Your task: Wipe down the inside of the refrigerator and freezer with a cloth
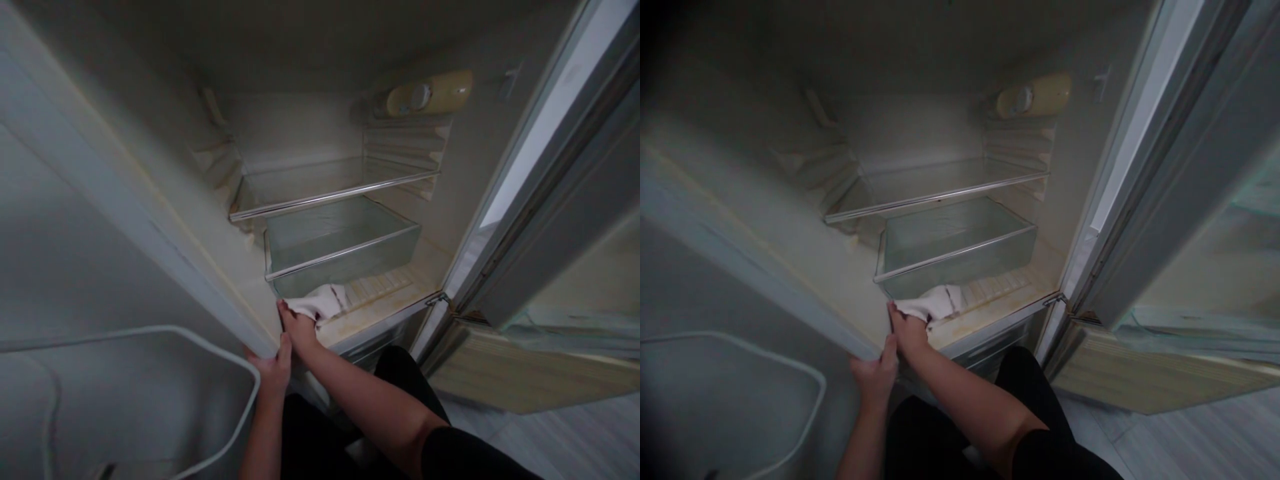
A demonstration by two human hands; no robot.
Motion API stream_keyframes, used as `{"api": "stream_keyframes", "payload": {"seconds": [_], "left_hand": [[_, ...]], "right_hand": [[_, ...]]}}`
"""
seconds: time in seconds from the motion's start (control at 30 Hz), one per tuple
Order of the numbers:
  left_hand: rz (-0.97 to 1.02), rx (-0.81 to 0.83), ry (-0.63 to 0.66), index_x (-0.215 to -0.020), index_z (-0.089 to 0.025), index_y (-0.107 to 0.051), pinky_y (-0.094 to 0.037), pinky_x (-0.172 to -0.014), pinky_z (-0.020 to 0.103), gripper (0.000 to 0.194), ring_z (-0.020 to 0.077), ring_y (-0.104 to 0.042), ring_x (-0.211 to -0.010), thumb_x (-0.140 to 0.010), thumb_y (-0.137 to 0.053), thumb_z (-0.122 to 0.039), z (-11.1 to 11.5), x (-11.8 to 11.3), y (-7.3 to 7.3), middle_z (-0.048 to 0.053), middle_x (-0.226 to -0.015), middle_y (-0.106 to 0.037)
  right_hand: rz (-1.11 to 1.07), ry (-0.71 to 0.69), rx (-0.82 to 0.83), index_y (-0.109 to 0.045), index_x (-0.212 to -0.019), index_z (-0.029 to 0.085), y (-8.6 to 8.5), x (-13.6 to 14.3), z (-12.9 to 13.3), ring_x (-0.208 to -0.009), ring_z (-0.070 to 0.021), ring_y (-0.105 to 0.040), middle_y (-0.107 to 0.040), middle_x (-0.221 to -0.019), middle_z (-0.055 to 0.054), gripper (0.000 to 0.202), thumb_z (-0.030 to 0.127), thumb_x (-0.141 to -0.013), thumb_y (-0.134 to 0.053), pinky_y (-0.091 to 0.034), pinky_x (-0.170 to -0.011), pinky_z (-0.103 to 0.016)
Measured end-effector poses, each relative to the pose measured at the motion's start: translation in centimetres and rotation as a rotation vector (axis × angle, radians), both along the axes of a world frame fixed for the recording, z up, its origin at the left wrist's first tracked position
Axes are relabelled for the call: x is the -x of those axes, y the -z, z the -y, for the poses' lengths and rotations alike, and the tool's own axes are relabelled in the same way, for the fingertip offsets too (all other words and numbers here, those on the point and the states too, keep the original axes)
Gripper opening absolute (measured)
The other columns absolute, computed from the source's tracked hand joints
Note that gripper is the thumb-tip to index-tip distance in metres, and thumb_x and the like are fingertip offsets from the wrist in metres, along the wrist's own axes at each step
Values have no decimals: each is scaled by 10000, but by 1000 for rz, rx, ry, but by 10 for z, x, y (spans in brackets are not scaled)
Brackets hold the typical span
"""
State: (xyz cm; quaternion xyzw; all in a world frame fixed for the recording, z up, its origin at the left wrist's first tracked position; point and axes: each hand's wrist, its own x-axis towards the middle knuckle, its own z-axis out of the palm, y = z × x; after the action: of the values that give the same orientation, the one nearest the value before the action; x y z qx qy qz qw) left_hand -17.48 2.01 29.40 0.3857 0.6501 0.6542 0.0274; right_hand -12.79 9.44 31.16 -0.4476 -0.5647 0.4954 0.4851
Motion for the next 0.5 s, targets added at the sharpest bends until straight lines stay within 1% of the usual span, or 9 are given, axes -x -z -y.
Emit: {"api": "stream_keyframes", "payload": {"seconds": [0.03, 0.07, 0.13, 0.2, 0.3, 0.37, 0.43, 0.5], "left_hand": [[3, -9, -1, -1103, -119, -645, -608, -952, 518, 611, 358, -739, -1046, -697, -765, -559, 0, 1, 1, 217, -1109, -739], [7, -13, -7, -1109, -128, -645, -611, -946, 512, 620, 349, -742, -1037, -687, -769, -566, 0, 1, 1, 205, -1102, -744], [11, -10, -26, -1103, -133, -646, -625, -899, 509, 627, 338, -753, -974, -681, -765, -582, 0, 1, 1, 196, -1061, -753], [19, -6, -35, -1095, -127, -649, -630, -865, 510, 618, 335, -758, -927, -690, -762, -580, 1, -1, 0, 204, -1037, -755], [27, -17, -20, -1116, -121, -638, -626, -883, 507, 607, 341, -756, -949, -707, -768, -551, 2, -2, -1, 211, -1049, -751], [22, -21, -24, -1128, -122, -628, -618, -914, 508, 615, 348, -751, -985, -712, -776, -549, 3, -1, 0, 207, -1049, -750], [2, -9, -31, -1128, -118, -627, -607, -944, 514, 618, 358, -746, -1012, -719, -782, -555, 3, 1, 3, 208, -1049, -748], [-25, 4, -28, -1115, -112, -635, -604, -949, 513, 614, 365, -744, -1018, -724, -786, -559, 3, 3, 6, 217, -1057, -745]], "right_hand": [[6, -30, 4, -781, -1033, 181, 0, 4, 5, -1169, -270, -689, -772, -1120, -136, 586, 658, -967, -447, -445, -1130, -399], [10, -32, 0, -785, -1025, 190, 0, 5, 6, -1169, -266, -689, -775, -1121, -131, 581, 659, -966, -446, -444, -1133, -394], [1, 15, -15, -788, -1007, 187, -3, -3, 0, -1199, -268, -677, -773, -1130, -140, 605, 677, -963, -436, -432, -1147, -389], [-22, 99, 7, -784, -1015, 154, -6, -18, -15, -1250, -284, -653, -758, -1159, -178, 676, 700, -967, -388, -417, -1163, -402], [-68, 271, 68, -751, -1133, 106, -10, -49, -44, -1358, -294, -584, -708, -1270, -220, 753, 709, -973, -330, -372, -1200, -424], [-103, 383, 56, -729, -1179, 93, -10, -74, -64, -1395, -282, -550, -684, -1317, -224, 748, 699, -972, -342, -340, -1221, -423], [-107, 480, 7, -733, -1154, 91, -9, -104, -83, -1394, -274, -547, -688, -1310, -222, 714, 684, -967, -381, -308, -1239, -427], [-52, 552, -69, -750, -1086, 99, -8, -138, -102, -1362, -270, -571, -715, -1256, -211, 650, 647, -965, -422, -275, -1251, -440]]}}
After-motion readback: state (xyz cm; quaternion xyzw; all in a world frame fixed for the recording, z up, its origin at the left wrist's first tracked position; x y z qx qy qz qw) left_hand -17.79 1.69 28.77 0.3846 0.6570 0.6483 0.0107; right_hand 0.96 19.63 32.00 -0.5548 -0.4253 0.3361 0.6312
